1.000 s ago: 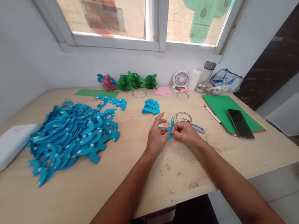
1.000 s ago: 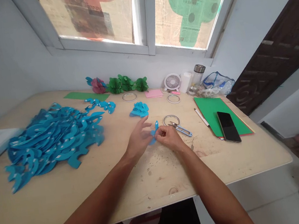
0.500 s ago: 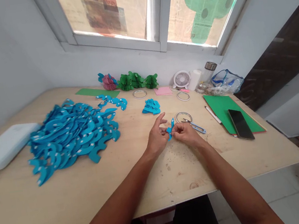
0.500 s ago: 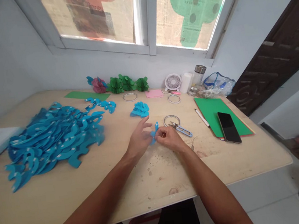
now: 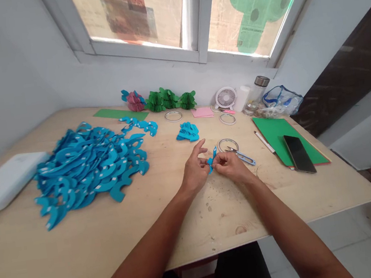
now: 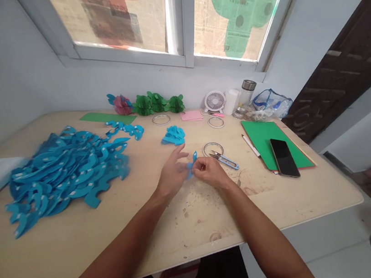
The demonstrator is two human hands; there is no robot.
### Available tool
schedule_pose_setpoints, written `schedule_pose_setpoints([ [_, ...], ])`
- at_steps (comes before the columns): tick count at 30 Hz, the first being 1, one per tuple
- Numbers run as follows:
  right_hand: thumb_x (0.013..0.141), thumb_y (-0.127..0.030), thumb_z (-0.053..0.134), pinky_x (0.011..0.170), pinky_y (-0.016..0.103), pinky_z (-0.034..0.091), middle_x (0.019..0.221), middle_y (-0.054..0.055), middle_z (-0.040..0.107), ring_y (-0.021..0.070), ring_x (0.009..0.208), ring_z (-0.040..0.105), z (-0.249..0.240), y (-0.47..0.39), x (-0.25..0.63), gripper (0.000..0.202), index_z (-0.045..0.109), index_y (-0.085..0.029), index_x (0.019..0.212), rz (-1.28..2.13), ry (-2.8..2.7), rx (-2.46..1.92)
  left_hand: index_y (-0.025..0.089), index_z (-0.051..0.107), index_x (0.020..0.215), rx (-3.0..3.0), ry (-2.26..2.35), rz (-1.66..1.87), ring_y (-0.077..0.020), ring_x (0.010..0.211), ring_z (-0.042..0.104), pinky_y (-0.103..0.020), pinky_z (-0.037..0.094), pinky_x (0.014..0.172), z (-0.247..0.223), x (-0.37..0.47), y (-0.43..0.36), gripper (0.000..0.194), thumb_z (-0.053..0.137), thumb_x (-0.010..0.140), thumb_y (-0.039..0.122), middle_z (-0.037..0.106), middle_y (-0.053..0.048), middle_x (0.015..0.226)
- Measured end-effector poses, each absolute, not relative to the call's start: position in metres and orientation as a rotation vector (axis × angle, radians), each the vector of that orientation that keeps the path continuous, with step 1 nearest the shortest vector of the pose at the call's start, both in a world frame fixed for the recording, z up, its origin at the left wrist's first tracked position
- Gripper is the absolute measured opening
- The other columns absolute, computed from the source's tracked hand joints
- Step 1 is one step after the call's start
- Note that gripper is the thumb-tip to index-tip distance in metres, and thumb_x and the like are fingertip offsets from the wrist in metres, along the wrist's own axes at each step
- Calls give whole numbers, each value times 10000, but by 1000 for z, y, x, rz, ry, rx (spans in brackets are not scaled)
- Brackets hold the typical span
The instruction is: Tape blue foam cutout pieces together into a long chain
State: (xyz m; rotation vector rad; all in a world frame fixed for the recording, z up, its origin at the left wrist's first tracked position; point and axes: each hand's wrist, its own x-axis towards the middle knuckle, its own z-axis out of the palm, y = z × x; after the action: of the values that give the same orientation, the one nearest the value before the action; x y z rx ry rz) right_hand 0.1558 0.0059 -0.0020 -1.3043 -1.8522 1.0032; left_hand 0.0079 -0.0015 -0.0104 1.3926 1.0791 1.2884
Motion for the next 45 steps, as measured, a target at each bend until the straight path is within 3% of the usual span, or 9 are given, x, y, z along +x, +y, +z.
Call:
schedule_pose_setpoints([
  [28, 657, -180, 507, 519, 192, 334, 579, -25, 571, 95, 550, 485, 6, 0, 152, 74, 566, -164, 617, 706, -1973, -1450, 242, 400, 1302, 1459, 1145, 1216, -53, 654, 556, -178, 460, 584, -5, 9, -5, 739, 508, 609, 9, 525, -66, 1130],
  [45, 726, -263, 506, 511, 208, 323, 602, -23, 536, 90, 529, 427, -1, 6, 156, 142, 599, -162, 688, 950, -1755, -1306, 240, 490, 1229, 963, 1007, 1349, -84, 652, 566, -200, 457, 552, -2, 5, 0, 741, 657, 529, 61, 566, -77, 1081],
])
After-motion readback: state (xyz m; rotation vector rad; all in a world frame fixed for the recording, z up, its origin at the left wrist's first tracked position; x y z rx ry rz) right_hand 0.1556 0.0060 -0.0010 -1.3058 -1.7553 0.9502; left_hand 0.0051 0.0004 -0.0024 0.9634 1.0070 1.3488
